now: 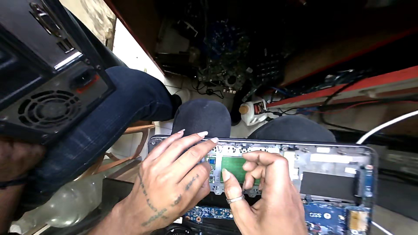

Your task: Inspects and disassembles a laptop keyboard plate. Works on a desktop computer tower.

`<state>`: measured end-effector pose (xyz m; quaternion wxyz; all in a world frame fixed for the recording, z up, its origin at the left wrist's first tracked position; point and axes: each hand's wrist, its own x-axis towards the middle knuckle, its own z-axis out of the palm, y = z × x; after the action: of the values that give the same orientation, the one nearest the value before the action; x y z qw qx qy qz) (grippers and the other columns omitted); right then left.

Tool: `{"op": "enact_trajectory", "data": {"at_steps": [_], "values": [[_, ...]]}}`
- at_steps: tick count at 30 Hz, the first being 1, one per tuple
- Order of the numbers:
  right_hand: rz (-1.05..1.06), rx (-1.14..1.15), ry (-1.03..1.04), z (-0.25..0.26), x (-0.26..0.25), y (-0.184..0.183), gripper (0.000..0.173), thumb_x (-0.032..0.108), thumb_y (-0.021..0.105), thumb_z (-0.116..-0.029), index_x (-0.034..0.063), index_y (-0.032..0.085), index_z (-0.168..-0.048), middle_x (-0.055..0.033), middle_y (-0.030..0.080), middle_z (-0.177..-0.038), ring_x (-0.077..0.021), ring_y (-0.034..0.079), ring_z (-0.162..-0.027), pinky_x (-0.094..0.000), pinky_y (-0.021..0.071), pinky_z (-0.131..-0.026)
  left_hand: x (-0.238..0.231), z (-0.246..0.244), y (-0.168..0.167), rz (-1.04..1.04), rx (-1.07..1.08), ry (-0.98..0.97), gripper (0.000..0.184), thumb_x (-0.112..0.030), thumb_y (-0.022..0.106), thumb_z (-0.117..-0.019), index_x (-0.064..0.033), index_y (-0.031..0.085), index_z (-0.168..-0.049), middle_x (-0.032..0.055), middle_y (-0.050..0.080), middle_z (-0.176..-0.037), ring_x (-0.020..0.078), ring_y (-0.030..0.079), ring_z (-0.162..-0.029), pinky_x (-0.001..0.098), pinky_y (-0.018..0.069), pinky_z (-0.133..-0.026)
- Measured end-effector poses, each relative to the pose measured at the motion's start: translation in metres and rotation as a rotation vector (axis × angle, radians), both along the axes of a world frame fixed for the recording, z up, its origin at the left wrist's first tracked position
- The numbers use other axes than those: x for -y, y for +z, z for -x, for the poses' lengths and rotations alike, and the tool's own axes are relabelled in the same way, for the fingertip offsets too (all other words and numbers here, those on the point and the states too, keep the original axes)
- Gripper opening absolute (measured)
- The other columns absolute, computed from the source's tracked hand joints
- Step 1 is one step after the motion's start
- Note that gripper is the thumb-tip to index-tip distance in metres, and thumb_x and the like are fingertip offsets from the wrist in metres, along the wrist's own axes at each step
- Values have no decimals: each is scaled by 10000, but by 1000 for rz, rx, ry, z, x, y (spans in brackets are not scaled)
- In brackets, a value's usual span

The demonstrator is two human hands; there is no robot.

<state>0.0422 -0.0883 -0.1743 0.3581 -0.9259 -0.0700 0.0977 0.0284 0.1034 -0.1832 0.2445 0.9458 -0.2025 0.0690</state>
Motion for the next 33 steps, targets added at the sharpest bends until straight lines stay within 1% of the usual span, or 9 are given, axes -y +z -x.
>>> {"op": "enact_trajectory", "data": {"at_steps": [4,10,15,17,18,20,23,26,33], "values": [[12,8,5,0,0,0,338,275,638,-934,34,599,-1168,-18,592,-896,-87,519,-674,-267,433,-581,0,-1,1,-19,-6,-2,145,-176,640,-955,-78,707,-872,117,712,-1253,275,615,-1290,473,482,-1109],[14,9,14,0,0,0,327,279,633,-937,45,611,-1164,-17,584,-890,-87,515,-671,-267,428,-579,-1,-1,5,-45,-22,-28,143,-207,645,-966,-110,725,-898,118,706,-1211,263,633,-1239,461,481,-1098],[12,15,35,0,1,1,307,272,635,-940,51,620,-1153,-25,596,-911,-96,522,-673,-277,427,-579,-6,-2,4,33,-68,-18,128,-199,664,-950,-110,748,-912,111,707,-1194,253,627,-1239,436,497,-1086],[10,42,72,1,1,1,247,261,634,-949,71,657,-1105,-42,608,-943,-104,529,-684,-280,425,-586,-7,-2,4,80,-102,-6,128,-208,677,-944,-118,760,-907,103,702,-1195,246,610,-1257,416,487,-1094],[5,62,99,2,2,1,193,248,628,-957,92,690,-1052,-53,607,-944,-111,529,-682,-283,417,-589,-8,-2,4,95,-111,-1,127,-214,683,-944,-123,763,-906,96,702,-1197,241,605,-1262,409,484,-1097],[11,76,143,7,3,4,150,215,622,-962,152,757,-966,-59,600,-896,-118,535,-671,-284,421,-603,-8,-2,4,106,-119,1,124,-216,688,-946,-127,766,-909,92,704,-1206,239,601,-1272,404,481,-1101],[16,72,196,17,6,7,192,189,618,-975,161,803,-1018,-66,613,-831,-147,544,-679,-305,417,-637,-9,-2,3,107,-117,0,124,-218,686,-947,-129,761,-902,90,703,-1212,237,596,-1279,394,483,-1095],[57,55,219,25,10,9,219,188,617,-975,136,792,-1095,-81,634,-851,-169,571,-709,-314,433,-647,-9,-3,4,95,-114,4,129,-211,675,-947,-129,752,-886,98,700,-1213,244,588,-1289,383,488,-1081],[45,24,218,25,13,9,226,194,624,-976,108,773,-1122,-92,629,-859,-177,573,-705,-306,445,-625,-6,-3,3,6,-39,-21,123,-180,661,-947,-109,733,-878,126,709,-1181,272,625,-1238,419,508,-1062]]}}
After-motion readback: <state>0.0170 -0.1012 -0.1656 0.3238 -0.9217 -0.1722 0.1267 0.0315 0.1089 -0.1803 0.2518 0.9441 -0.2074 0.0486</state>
